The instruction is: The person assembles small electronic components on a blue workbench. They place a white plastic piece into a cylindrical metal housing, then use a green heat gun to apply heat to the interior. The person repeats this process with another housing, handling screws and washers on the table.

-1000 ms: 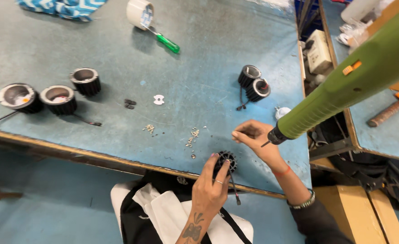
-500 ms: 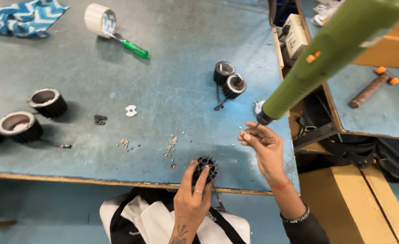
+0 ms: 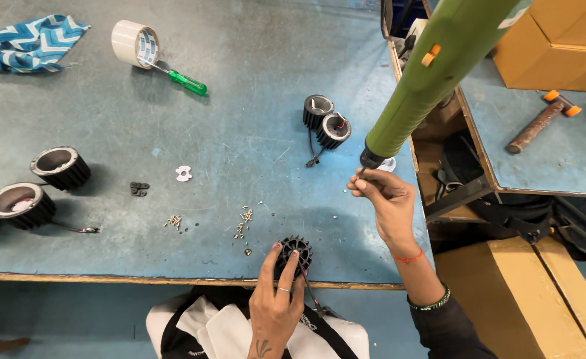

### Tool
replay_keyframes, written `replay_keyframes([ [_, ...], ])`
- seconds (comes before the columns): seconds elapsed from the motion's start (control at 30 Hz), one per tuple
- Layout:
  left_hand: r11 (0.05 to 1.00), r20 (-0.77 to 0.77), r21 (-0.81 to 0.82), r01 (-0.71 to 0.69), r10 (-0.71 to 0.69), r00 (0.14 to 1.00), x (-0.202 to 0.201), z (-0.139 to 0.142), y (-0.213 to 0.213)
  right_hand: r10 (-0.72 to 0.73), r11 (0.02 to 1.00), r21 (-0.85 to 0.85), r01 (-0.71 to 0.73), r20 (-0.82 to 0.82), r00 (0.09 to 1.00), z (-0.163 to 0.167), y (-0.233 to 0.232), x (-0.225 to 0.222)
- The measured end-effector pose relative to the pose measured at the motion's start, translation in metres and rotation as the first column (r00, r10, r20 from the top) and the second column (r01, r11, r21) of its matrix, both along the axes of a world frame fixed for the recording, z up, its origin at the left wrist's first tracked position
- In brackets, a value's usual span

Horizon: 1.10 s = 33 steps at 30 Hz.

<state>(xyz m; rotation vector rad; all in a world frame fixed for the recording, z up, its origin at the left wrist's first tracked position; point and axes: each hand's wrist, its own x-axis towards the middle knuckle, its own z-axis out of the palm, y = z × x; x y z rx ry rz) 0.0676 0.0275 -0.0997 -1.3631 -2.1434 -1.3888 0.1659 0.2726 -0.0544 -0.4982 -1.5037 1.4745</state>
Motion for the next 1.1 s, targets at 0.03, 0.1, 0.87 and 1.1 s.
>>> replay_keyframes([
  [0.03,1.000,-0.002,0.007,0.002,-0.002,1.000,0.000,0.000,0.000,0.017,1.000,0.008,-0.017,-0.003,1.000,-0.001,-0.001,-0.001],
  [0.1,1.000,0.006,-0.001,0.006,-0.006,1.000,0.000,0.000,-0.001,0.050,0.998,0.025,-0.049,-0.008,0.999,-0.003,-0.003,-0.003],
  [0.87,0.998,0.035,0.041,0.041,-0.043,0.998,0.000,0.005,-0.002,0.241,0.959,0.108,-0.263,0.183,0.953,0.014,-0.092,-0.011],
  [1.1,0.998,0.031,0.049,0.044,-0.045,0.999,-0.001,0.003,-0.001,0.165,0.964,0.181,-0.195,0.172,0.971,0.028,-0.096,-0.013],
])
